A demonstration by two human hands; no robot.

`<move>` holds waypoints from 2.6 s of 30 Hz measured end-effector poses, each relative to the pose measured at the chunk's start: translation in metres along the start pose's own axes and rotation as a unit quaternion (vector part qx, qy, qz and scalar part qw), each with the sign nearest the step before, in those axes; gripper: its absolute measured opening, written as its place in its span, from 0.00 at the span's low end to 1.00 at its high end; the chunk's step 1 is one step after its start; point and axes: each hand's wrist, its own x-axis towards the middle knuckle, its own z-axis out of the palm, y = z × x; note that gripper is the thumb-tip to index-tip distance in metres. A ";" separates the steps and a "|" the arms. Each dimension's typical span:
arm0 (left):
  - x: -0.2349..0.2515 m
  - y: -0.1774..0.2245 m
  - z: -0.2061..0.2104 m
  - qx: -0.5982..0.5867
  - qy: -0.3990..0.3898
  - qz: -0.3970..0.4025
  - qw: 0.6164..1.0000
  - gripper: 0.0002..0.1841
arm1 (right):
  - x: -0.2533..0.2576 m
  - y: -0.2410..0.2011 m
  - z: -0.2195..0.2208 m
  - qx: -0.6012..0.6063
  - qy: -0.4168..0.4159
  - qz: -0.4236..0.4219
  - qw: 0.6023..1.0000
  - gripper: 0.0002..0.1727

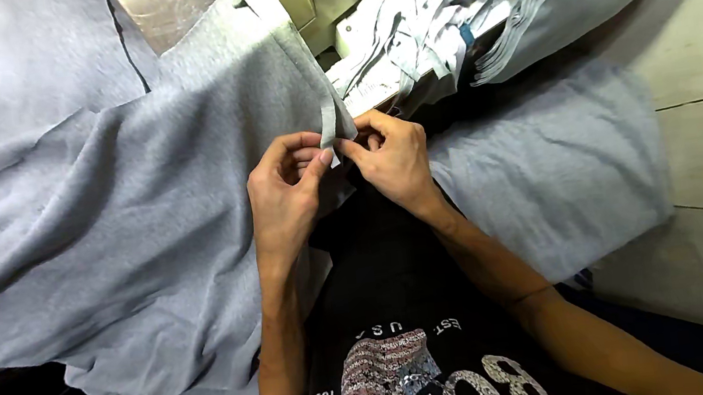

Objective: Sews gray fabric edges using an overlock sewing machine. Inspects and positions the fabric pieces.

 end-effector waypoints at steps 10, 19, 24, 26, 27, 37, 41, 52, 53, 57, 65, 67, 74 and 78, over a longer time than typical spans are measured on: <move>0.001 -0.004 0.003 0.040 -0.017 0.003 0.999 0.06 | 0.006 0.010 -0.006 0.127 -0.058 -0.022 0.990 0.04; 0.000 -0.006 0.002 -0.015 -0.024 0.011 1.000 0.09 | 0.007 0.012 -0.017 0.210 -0.126 0.015 0.969 0.05; 0.000 -0.004 0.003 -0.030 -0.023 0.007 0.999 0.08 | 0.006 0.012 -0.020 0.248 -0.122 0.034 0.961 0.08; 0.001 -0.003 0.005 -0.020 -0.011 0.023 0.999 0.09 | 0.006 0.012 -0.020 0.253 -0.120 0.036 0.959 0.07; 0.001 -0.002 0.007 -0.016 -0.004 0.029 0.999 0.09 | 0.006 0.012 -0.020 0.259 -0.117 0.037 0.958 0.06; 0.002 -0.001 0.024 0.074 0.048 0.046 0.995 0.08 | 0.002 0.016 -0.021 0.318 -0.127 0.051 0.938 0.10; 0.004 -0.004 0.030 0.122 0.069 0.086 0.986 0.08 | -0.008 0.011 -0.027 0.326 -0.130 0.055 0.935 0.11; 0.006 -0.005 0.035 0.122 0.083 0.091 0.985 0.08 | 0.003 0.004 -0.021 0.278 -0.096 0.048 0.954 0.09; 0.006 -0.005 0.035 0.119 0.082 0.089 0.986 0.08 | 0.003 0.004 -0.020 0.271 -0.088 0.043 0.958 0.09; 0.008 0.001 0.025 0.081 0.026 0.040 0.996 0.07 | -0.006 0.007 -0.022 0.260 -0.072 0.024 0.963 0.05; 0.031 0.021 0.008 0.033 -0.016 -0.013 0.999 0.06 | -0.002 0.007 -0.019 0.233 -0.052 -0.006 0.971 0.05; 0.045 0.025 0.004 0.015 -0.023 -0.004 1.000 0.05 | -0.001 0.008 -0.019 0.233 -0.047 -0.010 0.971 0.05; 0.088 0.039 -0.014 -0.048 -0.059 0.043 0.996 0.06 | 0.002 0.013 -0.017 0.211 -0.037 -0.018 0.977 0.06; 0.097 0.052 -0.023 -0.087 -0.083 0.052 0.991 0.08 | 0.001 0.014 -0.018 0.207 -0.038 -0.011 0.978 0.06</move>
